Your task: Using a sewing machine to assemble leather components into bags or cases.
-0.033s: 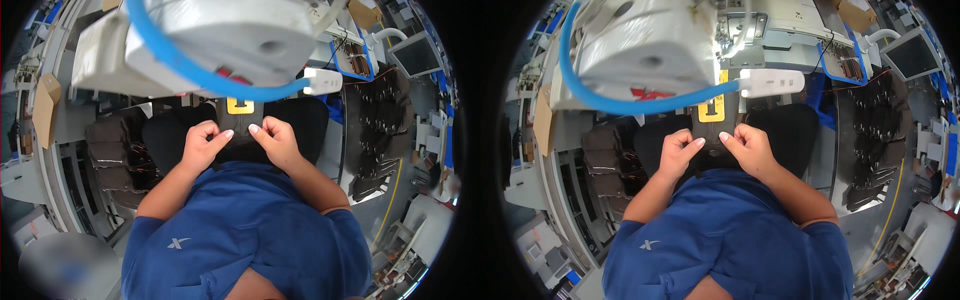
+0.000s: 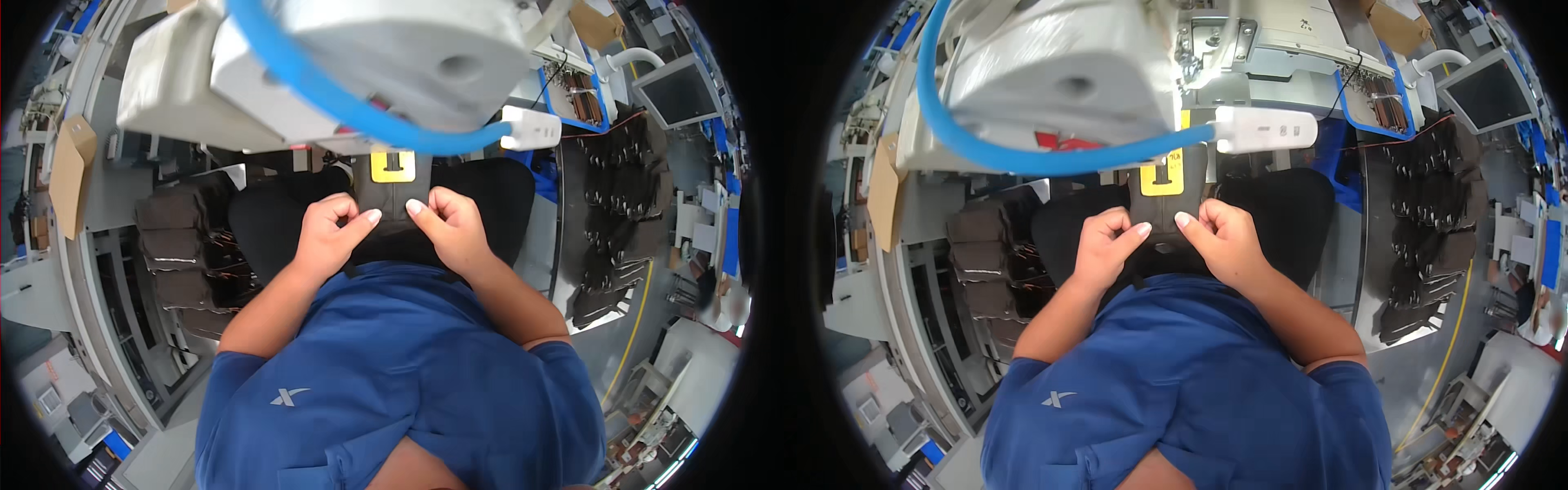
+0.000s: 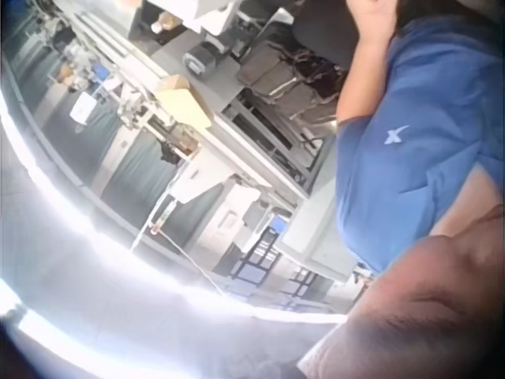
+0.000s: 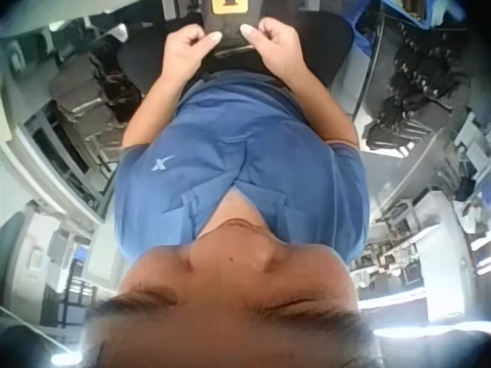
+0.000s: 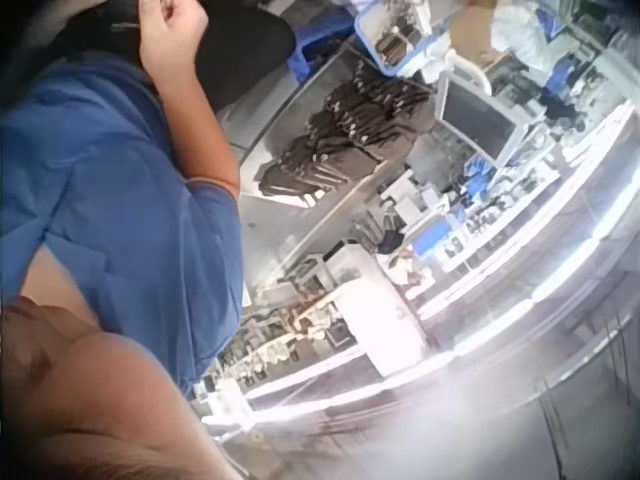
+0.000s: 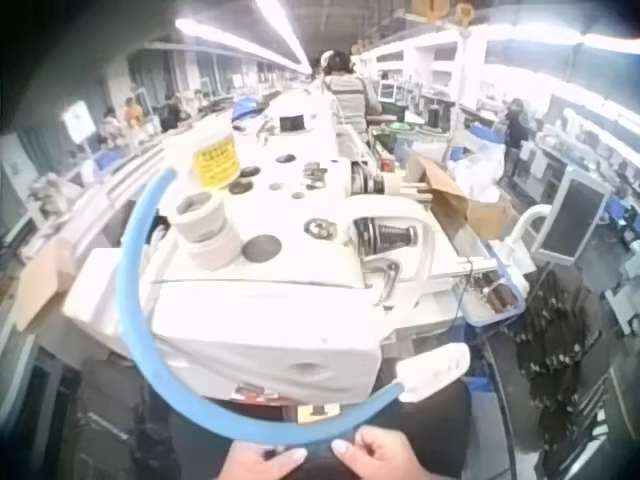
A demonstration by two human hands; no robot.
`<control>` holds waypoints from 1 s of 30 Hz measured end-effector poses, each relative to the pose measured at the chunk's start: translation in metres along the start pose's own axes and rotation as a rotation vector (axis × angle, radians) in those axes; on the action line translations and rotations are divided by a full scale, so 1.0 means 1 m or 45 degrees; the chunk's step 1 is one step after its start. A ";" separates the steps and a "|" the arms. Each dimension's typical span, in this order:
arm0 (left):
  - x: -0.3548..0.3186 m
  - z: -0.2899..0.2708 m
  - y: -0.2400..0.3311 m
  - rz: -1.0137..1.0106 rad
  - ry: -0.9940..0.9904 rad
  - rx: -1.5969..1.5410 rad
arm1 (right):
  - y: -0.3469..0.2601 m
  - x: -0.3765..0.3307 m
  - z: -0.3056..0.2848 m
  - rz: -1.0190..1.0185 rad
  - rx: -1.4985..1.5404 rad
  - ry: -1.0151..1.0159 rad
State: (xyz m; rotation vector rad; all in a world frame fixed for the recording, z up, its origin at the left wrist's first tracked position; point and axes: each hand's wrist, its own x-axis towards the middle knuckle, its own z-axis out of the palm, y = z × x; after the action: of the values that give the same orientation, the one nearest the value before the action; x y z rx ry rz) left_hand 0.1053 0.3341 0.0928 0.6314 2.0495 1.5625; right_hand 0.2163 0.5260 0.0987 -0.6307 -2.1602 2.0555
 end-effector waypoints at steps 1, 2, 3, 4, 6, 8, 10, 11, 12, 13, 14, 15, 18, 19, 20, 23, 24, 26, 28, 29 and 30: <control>-0.001 0.000 0.001 0.017 0.002 0.009 | -0.001 0.000 0.000 0.008 -0.023 -0.009; -0.001 0.001 -0.002 0.014 -0.003 -0.039 | -0.002 0.000 -0.001 0.004 -0.047 -0.005; -0.002 0.001 -0.004 0.007 0.004 -0.060 | -0.002 0.001 -0.001 -0.001 -0.068 -0.002; -0.003 0.001 -0.005 -0.001 -0.016 -0.112 | 0.002 0.002 -0.003 0.032 -0.049 -0.013; -0.003 0.002 -0.002 -0.027 -0.044 -0.165 | -0.002 0.002 -0.006 0.051 -0.046 -0.024; -0.004 0.001 -0.001 0.006 -0.060 -0.174 | -0.003 0.002 -0.007 0.046 -0.003 -0.033; -0.003 0.000 -0.001 0.048 -0.072 -0.175 | -0.005 0.001 -0.007 0.061 0.011 -0.040; -0.003 0.001 -0.002 0.065 -0.072 -0.182 | -0.005 0.002 -0.007 0.071 0.040 -0.042; -0.004 0.001 -0.002 0.083 -0.073 -0.186 | -0.006 0.001 -0.007 0.073 0.032 -0.048; -0.004 0.001 -0.002 0.082 -0.066 -0.193 | -0.008 0.001 -0.008 0.062 0.042 -0.051; -0.004 0.001 -0.001 0.100 -0.074 -0.185 | -0.008 0.001 -0.008 0.051 0.054 -0.055; -0.004 0.001 -0.001 0.120 -0.086 -0.175 | -0.008 0.002 -0.010 0.052 0.049 -0.057; -0.006 -0.001 -0.003 -0.018 -0.209 -0.252 | -0.004 0.003 -0.012 0.068 0.009 -0.056; -0.005 -0.004 -0.003 -0.020 -0.209 -0.253 | -0.006 0.004 -0.013 0.081 -0.060 -0.062; -0.003 -0.008 -0.002 0.092 -0.197 -0.144 | -0.008 0.005 -0.013 0.095 -0.128 -0.066; 0.008 -0.014 0.001 0.503 0.041 0.165 | -0.014 0.004 -0.008 0.098 -0.064 -0.059; 0.015 -0.016 0.007 0.657 0.090 0.268 | -0.012 0.004 -0.008 0.101 -0.062 -0.053; 0.028 -0.021 0.014 0.904 0.141 0.536 | -0.007 0.003 -0.008 0.077 -0.032 -0.037; 0.036 -0.021 0.029 0.938 0.060 0.712 | -0.009 0.004 -0.009 0.084 -0.029 -0.040; 0.038 -0.021 0.034 0.968 -0.015 0.887 | -0.009 0.004 -0.009 0.091 -0.030 -0.049; 0.040 -0.020 0.034 0.943 -0.030 0.980 | -0.008 0.004 -0.009 0.089 -0.028 -0.043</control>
State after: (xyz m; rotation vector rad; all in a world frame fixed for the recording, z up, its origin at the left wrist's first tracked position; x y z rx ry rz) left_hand 0.0637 0.3522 0.1265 1.8362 2.5347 0.9856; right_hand 0.2140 0.5361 0.1065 -0.6890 -2.2123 2.0946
